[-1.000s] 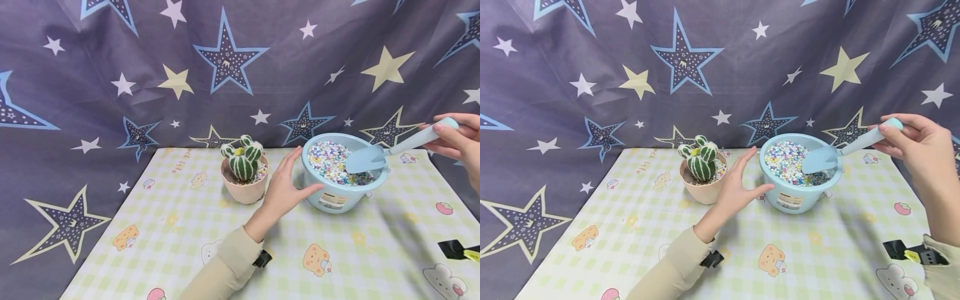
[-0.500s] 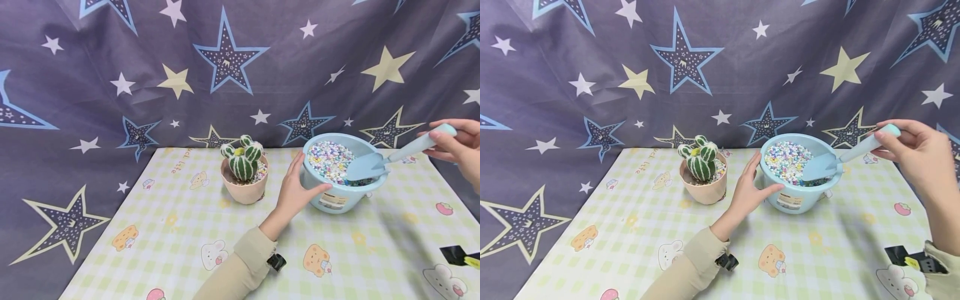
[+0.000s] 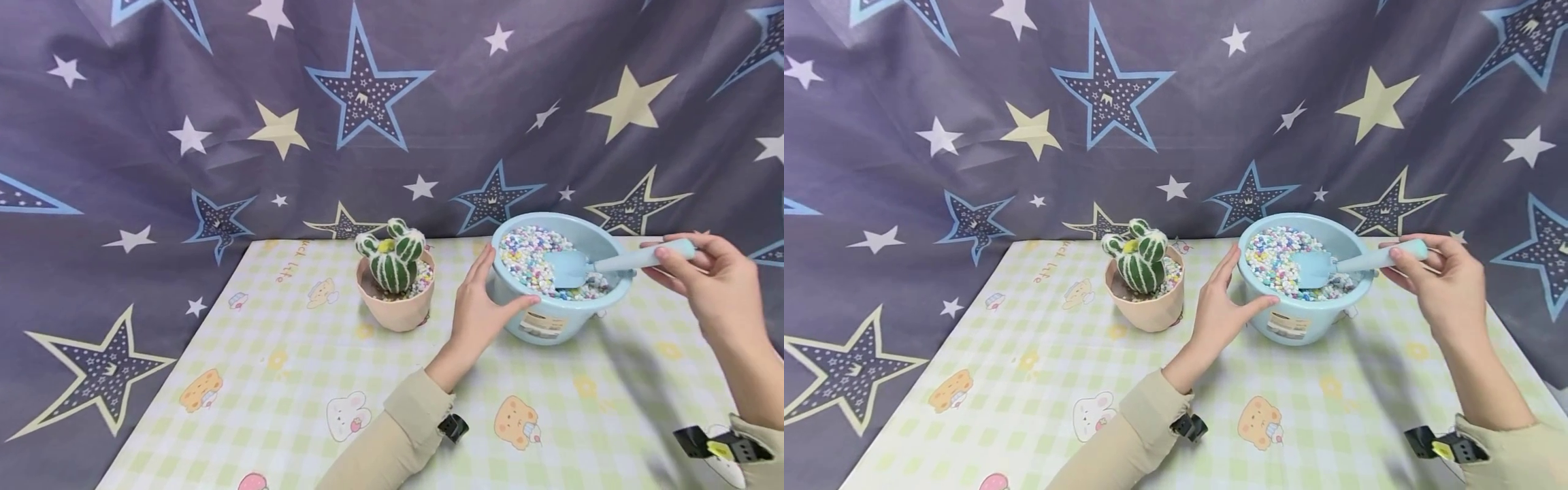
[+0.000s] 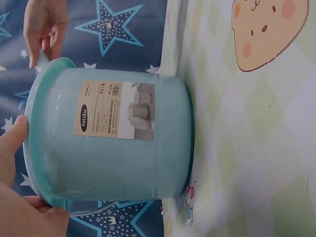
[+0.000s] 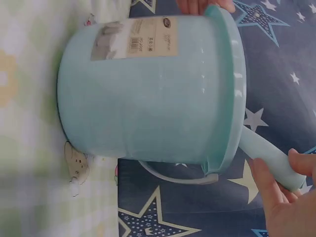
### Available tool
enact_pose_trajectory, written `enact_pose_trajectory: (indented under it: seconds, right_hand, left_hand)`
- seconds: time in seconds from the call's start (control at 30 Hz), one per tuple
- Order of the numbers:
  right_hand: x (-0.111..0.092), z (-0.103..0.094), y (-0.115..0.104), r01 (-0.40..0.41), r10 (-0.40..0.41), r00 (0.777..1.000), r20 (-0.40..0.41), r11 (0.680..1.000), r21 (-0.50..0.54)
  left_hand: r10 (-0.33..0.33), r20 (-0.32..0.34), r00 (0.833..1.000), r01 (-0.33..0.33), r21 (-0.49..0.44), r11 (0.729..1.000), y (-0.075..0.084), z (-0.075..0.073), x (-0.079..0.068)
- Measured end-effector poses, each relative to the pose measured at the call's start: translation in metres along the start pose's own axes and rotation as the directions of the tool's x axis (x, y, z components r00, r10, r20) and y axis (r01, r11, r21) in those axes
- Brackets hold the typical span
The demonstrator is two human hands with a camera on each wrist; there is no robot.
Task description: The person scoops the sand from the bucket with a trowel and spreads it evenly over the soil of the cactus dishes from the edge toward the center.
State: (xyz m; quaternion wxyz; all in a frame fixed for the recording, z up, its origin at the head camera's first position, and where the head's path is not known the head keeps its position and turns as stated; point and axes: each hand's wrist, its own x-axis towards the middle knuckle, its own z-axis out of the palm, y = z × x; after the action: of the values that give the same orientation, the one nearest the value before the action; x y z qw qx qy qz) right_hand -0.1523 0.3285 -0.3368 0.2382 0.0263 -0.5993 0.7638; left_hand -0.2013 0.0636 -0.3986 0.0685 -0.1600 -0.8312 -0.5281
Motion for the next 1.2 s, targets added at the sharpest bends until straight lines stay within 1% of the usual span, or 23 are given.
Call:
enact_pose_trajectory:
  seconds: [0.07, 0.17, 0.33, 0.47, 0.67, 0.73, 0.83, 0.93, 1.03, 1.13, 1.2]
  right_hand:
    - [0.004, 0.003, 0.001, -0.037, 0.037, 0.999, -0.002, 0.999, -0.027]
    - [0.011, 0.004, 0.002, -0.059, 0.059, 0.998, 0.004, 0.996, -0.06]
    - [0.028, -0.001, 0.008, -0.124, 0.128, 0.99, 0.055, 0.99, -0.07]
    - [0.041, -0.006, 0.013, -0.183, 0.189, 0.976, 0.104, 0.981, -0.066]
    - [0.059, -0.004, 0.017, -0.205, 0.213, 0.958, 0.19, 0.977, -0.059]
    - [0.061, -0.004, 0.018, -0.215, 0.224, 0.955, 0.196, 0.974, -0.067]
    - [0.059, -0.007, 0.02, -0.224, 0.226, 0.954, 0.199, 0.974, -0.03]
    - [0.052, -0.011, 0.022, -0.241, 0.225, 0.957, 0.186, 0.968, 0.072]
    - [0.046, -0.013, 0.024, -0.254, 0.227, 0.961, 0.16, 0.952, 0.173]
    - [0.042, -0.017, 0.023, -0.279, 0.256, 0.958, 0.127, 0.935, 0.219]
    - [0.04, -0.02, 0.022, -0.3, 0.28, 0.953, 0.114, 0.926, 0.231]
  left_hand:
    - [0.006, -0.006, 1.0, -0.006, -0.002, 1.0, 0.0, 0.0, 0.0]
    - [0.007, -0.009, 1.0, -0.008, -0.008, 1.0, 0.0, -0.001, 0.001]
    - [0.003, -0.013, 1.0, -0.003, -0.003, 1.0, 0.0, -0.001, 0.0]
    - [0.01, -0.011, 1.0, -0.01, 0.002, 1.0, 0.0, -0.001, 0.0]
    - [0.019, -0.014, 1.0, -0.019, 0.011, 1.0, 0.001, -0.001, 0.001]
    - [0.021, -0.014, 1.0, -0.02, 0.02, 1.0, 0.001, -0.001, 0.001]
    - [0.018, -0.002, 1.0, -0.018, 0.033, 0.999, 0.002, -0.003, 0.001]
    - [0.011, 0.008, 1.0, -0.012, 0.047, 0.999, 0.002, -0.004, 0.001]
    - [0.01, 0.012, 1.0, -0.011, 0.048, 0.999, 0.002, -0.005, 0.001]
    - [0.006, 0.014, 1.0, -0.007, 0.046, 0.999, 0.002, -0.006, 0.002]
    - [-0.002, 0.018, 1.0, 0.001, 0.047, 0.999, 0.002, -0.006, 0.001]
